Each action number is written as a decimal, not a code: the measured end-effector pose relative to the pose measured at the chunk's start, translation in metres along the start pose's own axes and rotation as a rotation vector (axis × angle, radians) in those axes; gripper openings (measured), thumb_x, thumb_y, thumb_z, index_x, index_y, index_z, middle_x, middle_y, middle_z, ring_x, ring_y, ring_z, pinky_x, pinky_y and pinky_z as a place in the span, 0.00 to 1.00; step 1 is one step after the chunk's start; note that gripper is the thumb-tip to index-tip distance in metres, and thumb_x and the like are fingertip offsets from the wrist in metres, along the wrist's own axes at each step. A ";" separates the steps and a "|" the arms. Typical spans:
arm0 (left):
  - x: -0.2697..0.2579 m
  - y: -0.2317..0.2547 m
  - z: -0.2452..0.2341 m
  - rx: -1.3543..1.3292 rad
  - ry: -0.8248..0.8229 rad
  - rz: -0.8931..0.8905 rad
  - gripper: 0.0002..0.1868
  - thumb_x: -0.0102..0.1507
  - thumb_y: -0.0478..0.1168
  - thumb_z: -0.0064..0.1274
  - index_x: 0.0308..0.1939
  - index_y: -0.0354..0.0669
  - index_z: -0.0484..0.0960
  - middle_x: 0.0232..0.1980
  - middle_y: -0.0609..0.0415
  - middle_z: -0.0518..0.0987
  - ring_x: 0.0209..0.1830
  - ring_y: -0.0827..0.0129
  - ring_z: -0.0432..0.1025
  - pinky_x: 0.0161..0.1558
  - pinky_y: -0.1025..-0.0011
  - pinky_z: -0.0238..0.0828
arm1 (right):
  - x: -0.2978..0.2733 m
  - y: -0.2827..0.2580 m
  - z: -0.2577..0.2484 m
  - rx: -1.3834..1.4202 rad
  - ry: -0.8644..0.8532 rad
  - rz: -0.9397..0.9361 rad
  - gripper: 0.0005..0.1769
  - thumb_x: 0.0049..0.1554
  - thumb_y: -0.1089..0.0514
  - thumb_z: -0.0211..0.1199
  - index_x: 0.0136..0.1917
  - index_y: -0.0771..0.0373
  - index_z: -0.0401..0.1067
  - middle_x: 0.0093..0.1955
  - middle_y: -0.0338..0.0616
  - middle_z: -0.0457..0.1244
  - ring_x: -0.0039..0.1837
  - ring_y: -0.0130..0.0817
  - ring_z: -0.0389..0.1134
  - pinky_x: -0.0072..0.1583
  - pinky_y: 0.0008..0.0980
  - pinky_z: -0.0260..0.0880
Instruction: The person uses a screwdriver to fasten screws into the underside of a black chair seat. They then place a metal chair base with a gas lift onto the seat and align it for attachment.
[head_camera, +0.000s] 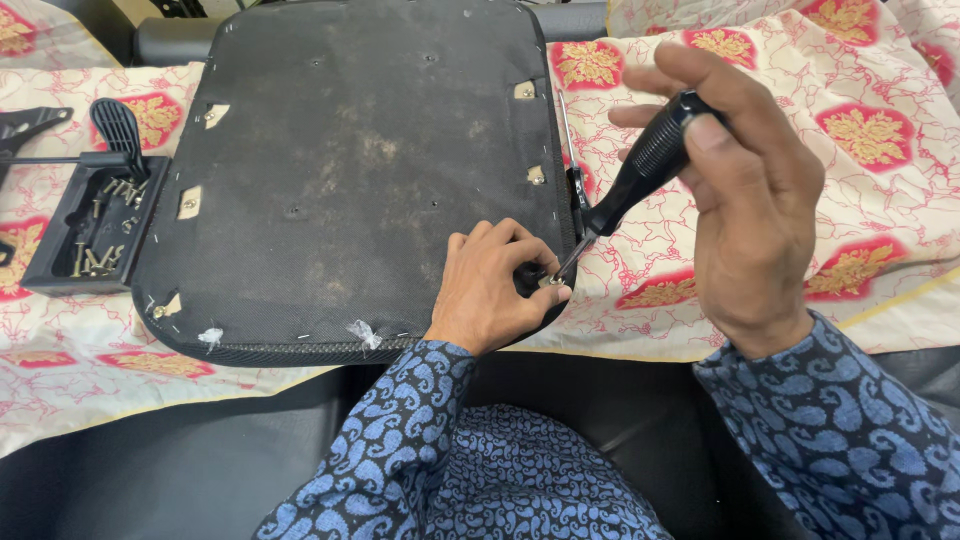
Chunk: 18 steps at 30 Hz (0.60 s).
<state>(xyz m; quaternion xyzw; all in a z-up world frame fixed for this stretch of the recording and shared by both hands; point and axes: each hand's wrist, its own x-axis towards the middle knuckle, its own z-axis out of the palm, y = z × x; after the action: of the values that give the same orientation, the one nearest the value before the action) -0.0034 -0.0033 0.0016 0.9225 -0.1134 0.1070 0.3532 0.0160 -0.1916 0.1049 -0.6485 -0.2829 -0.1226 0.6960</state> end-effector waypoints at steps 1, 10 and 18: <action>0.000 0.000 0.000 -0.003 -0.003 -0.004 0.11 0.49 0.52 0.68 0.31 0.56 0.88 0.40 0.63 0.78 0.45 0.67 0.69 0.53 0.64 0.57 | 0.000 -0.001 0.002 0.026 -0.007 0.015 0.14 0.67 0.58 0.57 0.66 0.60 0.68 0.63 0.40 0.64 0.62 0.21 0.69 0.65 0.23 0.72; -0.002 0.005 0.002 0.020 0.021 -0.044 0.11 0.49 0.51 0.68 0.32 0.56 0.89 0.40 0.63 0.78 0.46 0.67 0.68 0.52 0.64 0.56 | -0.005 0.005 0.005 -0.263 0.029 -0.122 0.11 0.70 0.68 0.66 0.64 0.69 0.71 0.60 0.42 0.59 0.57 0.23 0.65 0.59 0.23 0.71; -0.002 0.002 0.003 0.023 0.025 -0.042 0.11 0.49 0.51 0.68 0.31 0.55 0.89 0.41 0.63 0.79 0.47 0.66 0.69 0.53 0.64 0.56 | -0.002 -0.003 0.007 -0.075 0.014 -0.022 0.16 0.68 0.64 0.49 0.68 0.64 0.66 0.65 0.41 0.63 0.64 0.24 0.68 0.65 0.22 0.71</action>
<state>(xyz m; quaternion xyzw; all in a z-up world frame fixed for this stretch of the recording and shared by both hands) -0.0056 -0.0068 -0.0001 0.9272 -0.0885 0.1121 0.3462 0.0111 -0.1854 0.1064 -0.6701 -0.2803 -0.1454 0.6718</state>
